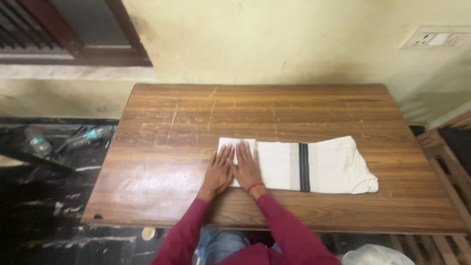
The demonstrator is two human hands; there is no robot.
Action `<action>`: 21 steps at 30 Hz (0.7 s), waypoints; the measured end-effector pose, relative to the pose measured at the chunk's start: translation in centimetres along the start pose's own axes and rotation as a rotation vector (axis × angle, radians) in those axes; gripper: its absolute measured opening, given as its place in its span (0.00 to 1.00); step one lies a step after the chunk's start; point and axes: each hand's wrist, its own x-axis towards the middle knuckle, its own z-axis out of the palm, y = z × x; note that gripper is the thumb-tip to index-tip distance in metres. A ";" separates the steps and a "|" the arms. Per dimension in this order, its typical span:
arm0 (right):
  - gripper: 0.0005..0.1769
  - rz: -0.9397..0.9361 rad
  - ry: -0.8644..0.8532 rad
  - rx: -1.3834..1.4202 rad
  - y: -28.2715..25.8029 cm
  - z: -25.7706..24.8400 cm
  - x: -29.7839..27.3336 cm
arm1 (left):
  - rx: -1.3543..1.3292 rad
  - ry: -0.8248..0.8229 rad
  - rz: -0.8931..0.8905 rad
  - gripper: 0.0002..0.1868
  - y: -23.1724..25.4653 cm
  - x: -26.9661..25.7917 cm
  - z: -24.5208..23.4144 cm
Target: The person folds a red-and-white striped sweater, a white t-shirt, and a black t-shirt on a wooden table. Each garment is smoothed, folded into a compact rectangle, and placed on a nearby wooden rack.
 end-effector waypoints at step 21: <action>0.59 0.269 0.121 -0.034 -0.4 -0.1 -0.7 | 0.028 -0.007 -0.373 0.36 -0.6 -0.5 2.2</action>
